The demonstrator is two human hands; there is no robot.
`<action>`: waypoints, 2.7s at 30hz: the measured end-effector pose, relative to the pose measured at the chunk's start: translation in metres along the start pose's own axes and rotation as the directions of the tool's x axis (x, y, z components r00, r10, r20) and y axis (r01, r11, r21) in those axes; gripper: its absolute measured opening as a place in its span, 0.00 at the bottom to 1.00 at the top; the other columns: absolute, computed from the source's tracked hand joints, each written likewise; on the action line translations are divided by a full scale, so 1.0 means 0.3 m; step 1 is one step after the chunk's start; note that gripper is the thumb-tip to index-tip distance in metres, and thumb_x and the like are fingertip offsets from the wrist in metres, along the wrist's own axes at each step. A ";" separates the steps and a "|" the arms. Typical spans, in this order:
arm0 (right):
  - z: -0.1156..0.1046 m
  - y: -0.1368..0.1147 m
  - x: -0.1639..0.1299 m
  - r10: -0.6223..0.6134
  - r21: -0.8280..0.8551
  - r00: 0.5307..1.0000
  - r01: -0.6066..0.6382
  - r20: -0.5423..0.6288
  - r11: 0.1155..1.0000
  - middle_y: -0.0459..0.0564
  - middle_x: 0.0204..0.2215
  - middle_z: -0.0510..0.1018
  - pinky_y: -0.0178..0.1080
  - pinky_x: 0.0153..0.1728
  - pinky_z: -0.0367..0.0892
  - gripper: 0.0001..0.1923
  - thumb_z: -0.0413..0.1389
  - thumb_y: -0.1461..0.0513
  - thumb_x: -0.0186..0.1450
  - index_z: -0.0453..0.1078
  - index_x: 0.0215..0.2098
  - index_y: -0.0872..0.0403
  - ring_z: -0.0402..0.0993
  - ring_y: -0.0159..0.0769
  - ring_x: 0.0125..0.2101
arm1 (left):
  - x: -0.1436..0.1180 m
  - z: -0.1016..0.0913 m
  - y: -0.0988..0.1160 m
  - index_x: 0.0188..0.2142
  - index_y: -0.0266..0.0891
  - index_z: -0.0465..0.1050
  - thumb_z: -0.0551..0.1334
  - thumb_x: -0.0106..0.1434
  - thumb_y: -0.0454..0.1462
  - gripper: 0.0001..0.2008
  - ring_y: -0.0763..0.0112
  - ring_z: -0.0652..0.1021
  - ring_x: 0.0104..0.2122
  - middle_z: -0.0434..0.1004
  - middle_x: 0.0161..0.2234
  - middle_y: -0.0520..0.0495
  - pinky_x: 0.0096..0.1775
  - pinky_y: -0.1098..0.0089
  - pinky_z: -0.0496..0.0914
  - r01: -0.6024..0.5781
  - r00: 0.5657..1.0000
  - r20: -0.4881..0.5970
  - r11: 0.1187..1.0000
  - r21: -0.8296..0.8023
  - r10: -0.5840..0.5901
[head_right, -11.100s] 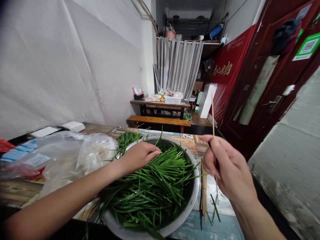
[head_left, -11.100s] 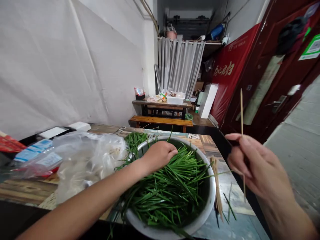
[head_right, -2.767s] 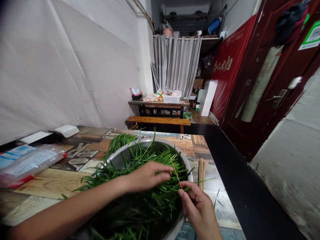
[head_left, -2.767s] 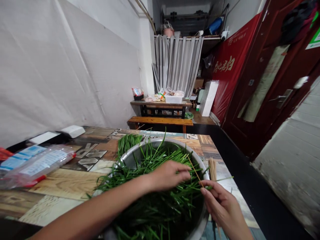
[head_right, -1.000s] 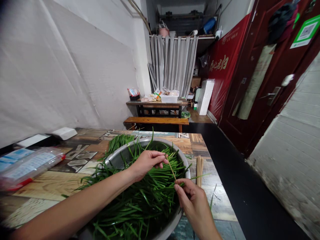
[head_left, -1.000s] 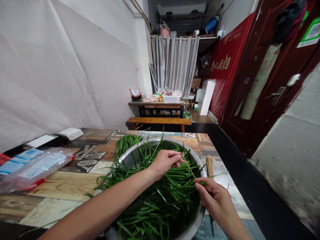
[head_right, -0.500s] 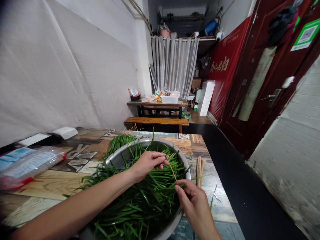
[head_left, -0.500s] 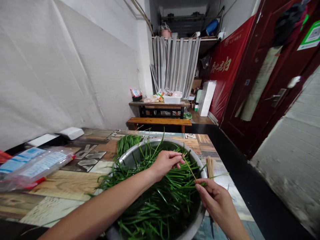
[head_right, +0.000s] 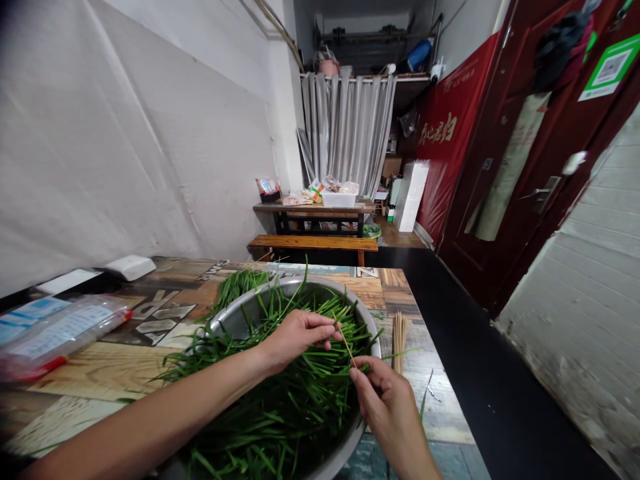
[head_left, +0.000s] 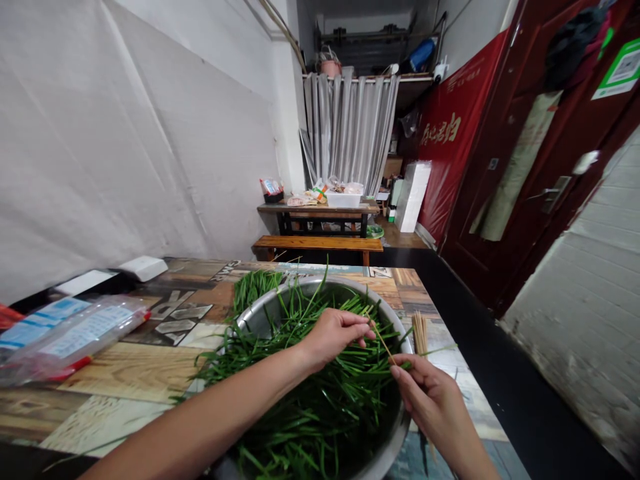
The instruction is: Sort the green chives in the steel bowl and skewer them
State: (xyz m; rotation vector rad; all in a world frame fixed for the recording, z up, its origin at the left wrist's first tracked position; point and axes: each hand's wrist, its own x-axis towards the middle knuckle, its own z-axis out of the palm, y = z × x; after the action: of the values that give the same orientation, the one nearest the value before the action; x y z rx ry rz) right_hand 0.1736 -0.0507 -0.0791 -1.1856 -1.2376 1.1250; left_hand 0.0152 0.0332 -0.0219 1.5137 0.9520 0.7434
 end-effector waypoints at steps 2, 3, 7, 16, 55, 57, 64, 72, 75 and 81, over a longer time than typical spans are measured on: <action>0.003 0.005 -0.001 -0.002 0.045 1.000 0.002 -0.007 0.999 0.35 0.11 0.58 0.28 0.12 0.47 0.25 0.54 0.51 0.59 0.63 0.49 0.57 0.52 0.24 0.12 | -0.045 0.039 -0.001 0.31 0.34 0.77 0.60 0.53 0.41 0.12 0.72 0.73 0.25 0.79 0.30 0.44 0.32 0.71 0.67 -0.047 0.994 0.098 0.994 0.095 0.038; 0.005 0.007 -0.002 -0.001 0.064 1.000 0.001 -0.007 0.998 0.35 0.11 0.58 0.28 0.12 0.47 0.27 0.55 0.51 0.58 0.61 0.51 0.57 0.52 0.24 0.12 | -0.072 0.060 -0.001 0.31 0.35 0.77 0.58 0.55 0.40 0.11 0.70 0.74 0.27 0.79 0.30 0.45 0.33 0.71 0.66 -0.101 0.985 0.155 0.981 0.167 0.075; 0.006 0.000 -0.015 0.021 0.071 0.999 -0.019 -0.026 0.997 0.37 0.12 0.60 0.28 0.12 0.47 0.24 0.56 0.50 0.56 0.66 0.44 0.57 0.53 0.24 0.12 | -0.135 0.075 0.003 0.39 0.41 0.75 0.53 0.60 0.36 0.13 0.67 0.75 0.38 0.78 0.38 0.46 0.45 0.68 0.62 -0.371 0.914 0.330 0.816 0.443 0.236; -0.033 -0.125 -0.077 -0.117 -0.107 0.953 0.091 -0.279 0.990 0.41 0.13 0.65 0.30 0.12 0.50 0.17 0.58 0.52 0.54 0.71 0.37 0.55 0.56 0.26 0.13 | 0.129 -0.173 -0.028 0.38 0.39 0.77 0.59 0.53 0.47 0.18 0.60 0.72 0.44 0.76 0.42 0.45 0.46 0.67 0.61 -0.053 0.999 0.024 0.816 0.576 0.048; -0.019 0.008 -0.127 -0.009 -0.200 1.000 0.010 0.006 0.980 0.39 0.17 0.58 0.32 0.19 0.52 0.21 0.46 0.54 0.64 0.61 0.49 0.61 0.54 0.28 0.19 | 0.021 -0.099 -0.059 0.31 0.37 0.75 0.55 0.58 0.36 0.10 0.69 0.76 0.32 0.78 0.30 0.45 0.34 0.71 0.67 -0.262 0.943 0.117 0.482 0.836 0.311; -0.012 -0.003 -0.125 -0.021 -0.203 1.000 0.021 0.004 0.979 0.39 0.17 0.57 0.32 0.19 0.50 0.22 0.46 0.54 0.64 0.61 0.49 0.61 0.52 0.28 0.19 | 0.029 -0.098 -0.038 0.32 0.36 0.75 0.57 0.56 0.37 0.09 0.71 0.76 0.31 0.78 0.30 0.46 0.34 0.73 0.67 -0.206 0.967 0.006 0.772 0.601 0.253; -0.008 0.009 -0.116 -0.045 -0.179 0.999 0.047 0.014 0.983 0.39 0.17 0.56 0.32 0.19 0.49 0.21 0.47 0.54 0.64 0.61 0.50 0.60 0.52 0.28 0.19 | 0.020 -0.053 -0.033 0.31 0.33 0.75 0.64 0.49 0.39 0.11 0.77 0.72 0.21 0.75 0.23 0.50 0.27 0.74 0.66 0.051 0.994 -0.091 0.999 -0.018 -0.052; -0.008 0.013 -0.098 -0.035 -0.181 0.999 0.038 0.023 0.983 0.38 0.17 0.55 0.32 0.19 0.48 0.22 0.46 0.54 0.64 0.60 0.49 0.62 0.50 0.28 0.18 | 0.007 -0.048 -0.027 0.31 0.32 0.75 0.63 0.51 0.38 0.10 0.79 0.71 0.20 0.73 0.21 0.50 0.24 0.77 0.63 0.093 0.987 -0.123 0.993 -0.070 -0.101; -0.006 0.010 -0.098 -0.028 -0.178 0.999 0.033 0.027 0.983 0.38 0.17 0.55 0.32 0.19 0.48 0.22 0.46 0.54 0.64 0.60 0.48 0.62 0.50 0.28 0.19 | 0.005 -0.047 -0.029 0.31 0.32 0.75 0.62 0.52 0.38 0.10 0.79 0.72 0.21 0.75 0.24 0.48 0.24 0.77 0.63 0.086 0.990 -0.109 0.994 -0.071 -0.094; -0.006 0.013 -0.099 -0.037 -0.192 0.999 0.042 0.033 0.981 0.38 0.16 0.56 0.32 0.19 0.48 0.21 0.46 0.54 0.65 0.61 0.48 0.62 0.51 0.28 0.18 | 0.002 -0.046 -0.033 0.33 0.32 0.74 0.62 0.52 0.37 0.11 0.79 0.71 0.21 0.76 0.25 0.47 0.23 0.77 0.61 0.075 0.992 -0.097 0.996 -0.045 -0.079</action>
State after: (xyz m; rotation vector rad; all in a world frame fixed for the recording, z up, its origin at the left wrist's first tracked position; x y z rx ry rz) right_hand 0.1747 -0.0800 -0.0850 -1.2859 -1.4112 1.0136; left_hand 0.0018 0.0405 -0.0294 1.4070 1.0571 0.7836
